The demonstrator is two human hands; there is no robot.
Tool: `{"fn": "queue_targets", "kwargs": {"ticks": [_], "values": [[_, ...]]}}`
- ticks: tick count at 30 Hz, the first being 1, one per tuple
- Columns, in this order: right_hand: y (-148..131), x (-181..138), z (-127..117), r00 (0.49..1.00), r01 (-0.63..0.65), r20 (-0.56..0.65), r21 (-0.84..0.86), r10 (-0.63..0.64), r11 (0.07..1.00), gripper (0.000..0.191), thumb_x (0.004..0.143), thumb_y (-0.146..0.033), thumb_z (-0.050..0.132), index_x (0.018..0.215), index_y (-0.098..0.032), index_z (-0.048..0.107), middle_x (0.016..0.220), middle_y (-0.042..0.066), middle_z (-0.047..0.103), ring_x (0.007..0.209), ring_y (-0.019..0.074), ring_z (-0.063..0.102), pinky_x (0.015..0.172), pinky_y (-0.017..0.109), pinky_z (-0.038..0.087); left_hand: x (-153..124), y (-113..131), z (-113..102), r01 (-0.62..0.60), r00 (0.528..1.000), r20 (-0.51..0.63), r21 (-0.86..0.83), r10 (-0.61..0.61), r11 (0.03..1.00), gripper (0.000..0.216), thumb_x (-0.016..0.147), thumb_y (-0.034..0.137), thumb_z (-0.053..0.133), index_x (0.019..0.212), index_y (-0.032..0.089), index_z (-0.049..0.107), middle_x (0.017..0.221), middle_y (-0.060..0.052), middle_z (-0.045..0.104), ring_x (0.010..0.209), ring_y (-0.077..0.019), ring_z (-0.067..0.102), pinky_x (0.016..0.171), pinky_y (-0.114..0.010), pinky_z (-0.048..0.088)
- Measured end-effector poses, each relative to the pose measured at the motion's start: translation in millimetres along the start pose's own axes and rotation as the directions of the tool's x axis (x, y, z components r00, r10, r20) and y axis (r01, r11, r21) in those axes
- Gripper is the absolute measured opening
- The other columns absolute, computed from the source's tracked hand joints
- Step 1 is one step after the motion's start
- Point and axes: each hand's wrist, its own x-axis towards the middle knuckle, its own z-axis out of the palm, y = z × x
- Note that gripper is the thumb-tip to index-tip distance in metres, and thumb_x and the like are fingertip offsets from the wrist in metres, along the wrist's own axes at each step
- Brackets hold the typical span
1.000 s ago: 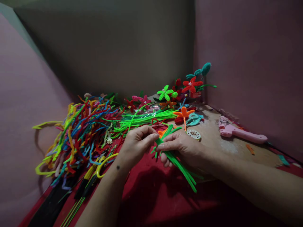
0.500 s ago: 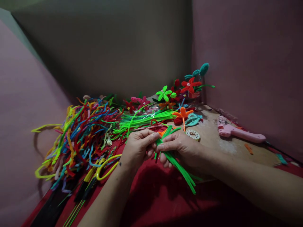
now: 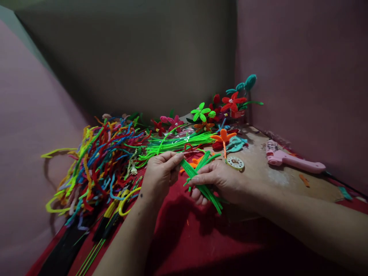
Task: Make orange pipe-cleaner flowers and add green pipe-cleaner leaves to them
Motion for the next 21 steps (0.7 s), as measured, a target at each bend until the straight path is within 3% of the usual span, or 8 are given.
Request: {"fn": "queue_targets", "kwargs": {"ticks": [2,5,9,13,17,21], "values": [[-1.1,-0.5,-0.3,1.0,0.019,-0.011,-0.007,-0.019,1.0,0.014,0.077,-0.012,0.056,0.066,-0.006,0.062,0.056,0.008,0.066,0.043,0.0117,0.061,0.042,0.019,0.052,1.5,-1.8,-1.0,0.073,0.992,0.107,-0.036,-0.068,0.997,0.025,0.067,0.032,0.068,0.062,0.015,0.051,0.039,0.009,0.035,0.032,-0.0015,0.024,0.033,-0.016,0.018],[-1.2,0.6,-2.1,0.999,0.032,-0.03,0.012,-0.031,0.999,0.016,0.078,-0.013,0.054,0.065,-0.006,0.062,0.055,0.008,0.066,0.041,0.0122,0.06,0.04,0.019,0.051,1.9,-6.2,1.9,0.175,0.959,0.22,0.044,-0.18,0.984,0.026,0.065,0.032,0.07,0.059,0.013,0.053,0.04,0.007,0.038,0.033,-0.0019,0.028,0.034,-0.016,0.018],[0.5,2.8,-4.4,1.0,0.003,-0.012,0.03,-0.003,1.0,0.018,0.08,-0.012,0.051,0.066,-0.007,0.061,0.055,0.008,0.066,0.042,0.0129,0.061,0.04,0.02,0.051,0.1,-8.7,6.5,0.138,0.978,0.141,0.133,-0.157,0.981,0.028,0.062,0.029,0.072,0.052,0.012,0.052,0.036,0.006,0.042,0.031,-0.0026,0.03,0.032,-0.017,0.017],[4.0,3.8,-4.6,0.998,-0.041,0.039,0.058,0.038,0.998,0.016,0.08,-0.012,0.05,0.07,-0.006,0.061,0.057,0.009,0.067,0.045,0.0139,0.063,0.045,0.022,0.053,0.8,-5.7,2.3,0.06,0.997,0.036,0.116,-0.065,0.991,0.033,0.062,0.028,0.072,0.047,0.014,0.046,0.035,0.006,0.04,0.03,-0.0026,0.03,0.032,-0.018,0.015],[6.0,4.1,-4.1,0.996,-0.032,0.083,0.065,0.026,0.997,0.014,0.079,-0.012,0.052,0.072,-0.005,0.062,0.061,0.01,0.068,0.049,0.015,0.065,0.049,0.024,0.054,4.9,-4.0,-3.5,0.054,0.998,-0.042,0.052,-0.052,0.997,0.037,0.061,0.025,0.074,0.047,0.016,0.041,0.035,0.007,0.037,0.029,-0.0027,0.028,0.032,-0.018,0.014],[3.8,3.4,-4.1,0.996,-0.032,0.084,0.07,0.026,0.997,0.013,0.078,-0.01,0.052,0.072,-0.005,0.063,0.061,0.01,0.068,0.05,0.0155,0.065,0.049,0.024,0.054,8.5,-6.3,-6.1,0.092,0.995,0.038,-0.007,-0.092,0.996,0.036,0.061,0.025,0.073,0.05,0.016,0.04,0.037,0.008,0.035,0.03,-0.0019,0.025,0.033,-0.018,0.015]]}}
